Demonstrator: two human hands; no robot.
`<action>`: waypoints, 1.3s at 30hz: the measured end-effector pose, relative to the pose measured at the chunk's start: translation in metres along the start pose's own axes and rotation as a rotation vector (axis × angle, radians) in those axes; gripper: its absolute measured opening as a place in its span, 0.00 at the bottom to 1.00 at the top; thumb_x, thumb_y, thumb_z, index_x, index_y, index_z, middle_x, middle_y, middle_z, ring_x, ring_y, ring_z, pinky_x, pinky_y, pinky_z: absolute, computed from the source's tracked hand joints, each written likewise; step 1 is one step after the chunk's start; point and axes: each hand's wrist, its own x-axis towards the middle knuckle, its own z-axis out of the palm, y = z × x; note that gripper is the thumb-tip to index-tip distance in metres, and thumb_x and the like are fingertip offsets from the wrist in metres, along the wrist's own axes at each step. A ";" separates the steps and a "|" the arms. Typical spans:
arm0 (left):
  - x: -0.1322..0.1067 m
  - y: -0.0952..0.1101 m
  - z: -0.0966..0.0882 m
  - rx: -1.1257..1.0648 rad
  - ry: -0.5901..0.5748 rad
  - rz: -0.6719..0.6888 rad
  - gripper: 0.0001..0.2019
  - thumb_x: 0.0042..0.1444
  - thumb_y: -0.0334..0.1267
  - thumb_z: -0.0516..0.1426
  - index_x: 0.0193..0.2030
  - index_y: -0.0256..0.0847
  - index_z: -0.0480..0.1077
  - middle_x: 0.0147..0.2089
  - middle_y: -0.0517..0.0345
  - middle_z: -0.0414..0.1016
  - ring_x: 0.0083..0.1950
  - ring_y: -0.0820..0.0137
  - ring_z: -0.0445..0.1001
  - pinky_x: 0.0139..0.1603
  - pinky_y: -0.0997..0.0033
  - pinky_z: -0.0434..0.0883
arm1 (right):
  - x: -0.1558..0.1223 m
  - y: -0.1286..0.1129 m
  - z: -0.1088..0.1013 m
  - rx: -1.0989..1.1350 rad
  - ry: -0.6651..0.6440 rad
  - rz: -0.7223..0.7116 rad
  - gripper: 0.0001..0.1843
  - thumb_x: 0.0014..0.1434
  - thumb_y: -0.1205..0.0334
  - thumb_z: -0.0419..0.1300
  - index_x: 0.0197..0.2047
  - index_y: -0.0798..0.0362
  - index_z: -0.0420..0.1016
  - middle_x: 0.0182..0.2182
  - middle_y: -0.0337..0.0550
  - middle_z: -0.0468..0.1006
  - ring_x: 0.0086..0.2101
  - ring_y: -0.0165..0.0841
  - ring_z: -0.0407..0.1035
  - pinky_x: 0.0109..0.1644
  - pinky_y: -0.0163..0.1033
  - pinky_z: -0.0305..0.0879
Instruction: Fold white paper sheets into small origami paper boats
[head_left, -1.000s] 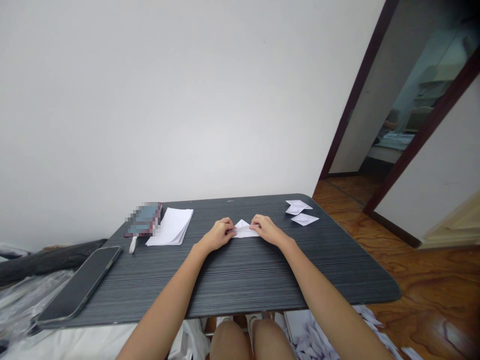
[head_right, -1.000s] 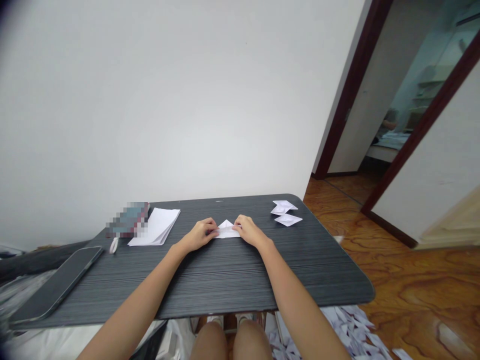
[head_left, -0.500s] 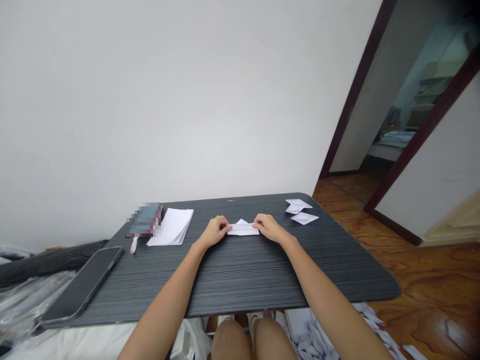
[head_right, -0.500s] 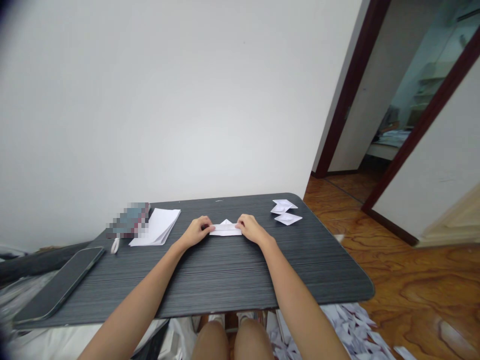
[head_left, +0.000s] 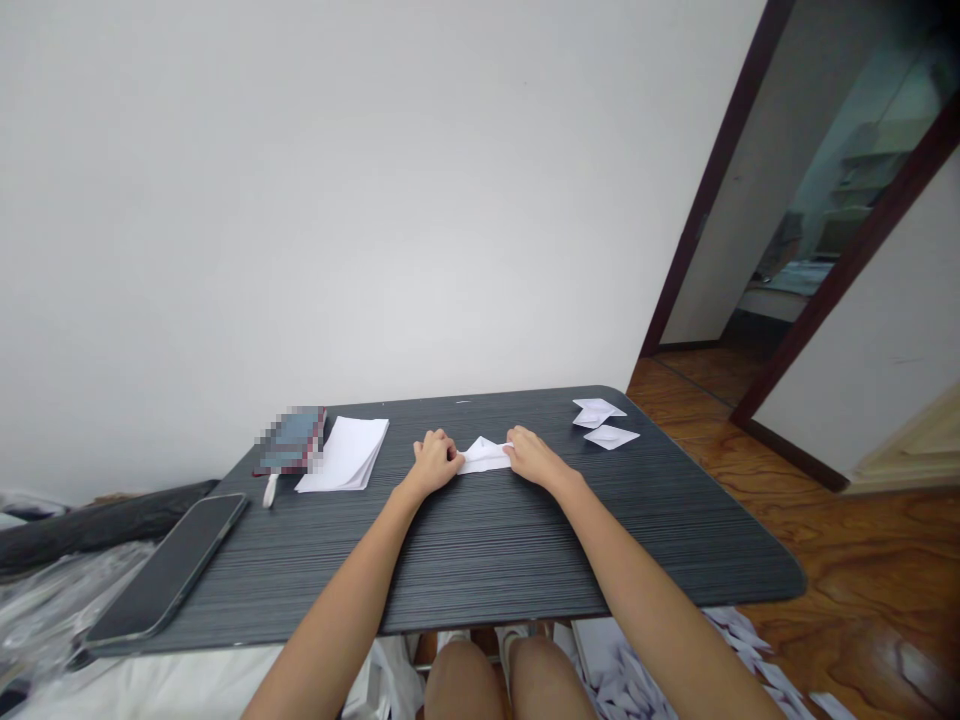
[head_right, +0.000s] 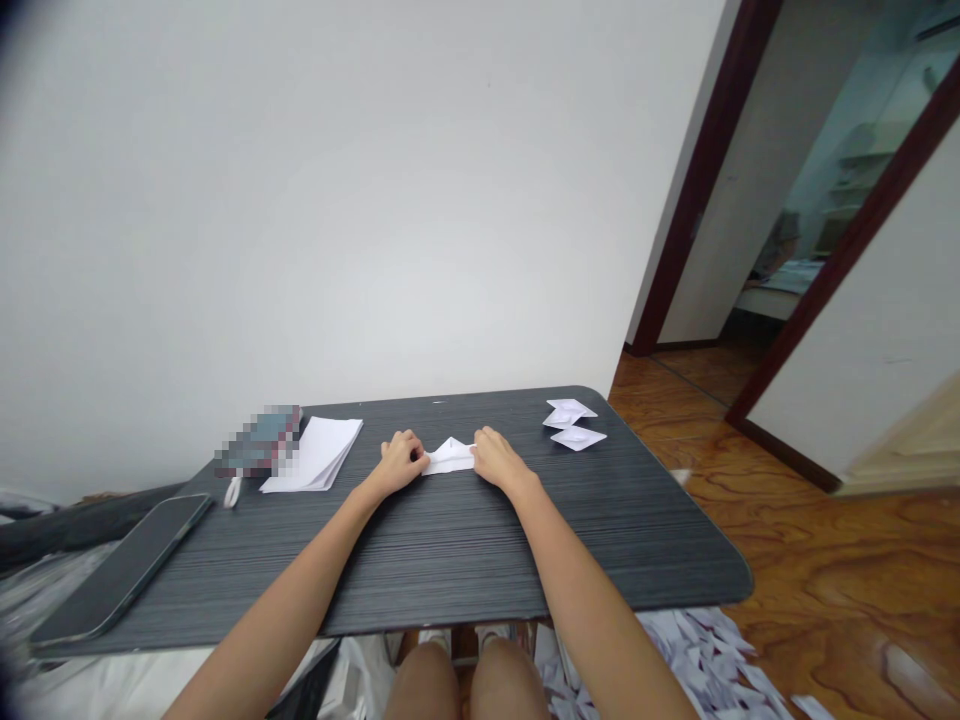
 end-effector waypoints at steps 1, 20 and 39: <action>-0.001 0.000 0.001 0.012 0.007 0.007 0.07 0.46 0.35 0.49 0.21 0.36 0.62 0.33 0.54 0.63 0.41 0.63 0.59 0.40 0.57 0.57 | 0.000 0.000 0.000 -0.004 0.002 -0.005 0.05 0.54 0.67 0.48 0.30 0.57 0.64 0.31 0.48 0.65 0.32 0.33 0.61 0.37 0.36 0.55; 0.000 0.006 0.001 -0.323 -0.055 0.252 0.08 0.50 0.37 0.52 0.29 0.36 0.70 0.31 0.57 0.70 0.35 0.71 0.67 0.38 0.73 0.62 | -0.002 -0.007 -0.002 0.326 -0.016 -0.184 0.07 0.51 0.63 0.54 0.26 0.56 0.70 0.26 0.39 0.66 0.27 0.27 0.60 0.33 0.32 0.56; -0.002 0.003 0.004 -0.044 0.040 0.149 0.08 0.50 0.32 0.49 0.37 0.39 0.64 0.36 0.54 0.64 0.39 0.68 0.62 0.41 0.66 0.60 | 0.000 -0.012 0.002 -0.001 -0.047 -0.057 0.08 0.54 0.61 0.49 0.30 0.56 0.65 0.30 0.44 0.66 0.34 0.31 0.60 0.38 0.35 0.53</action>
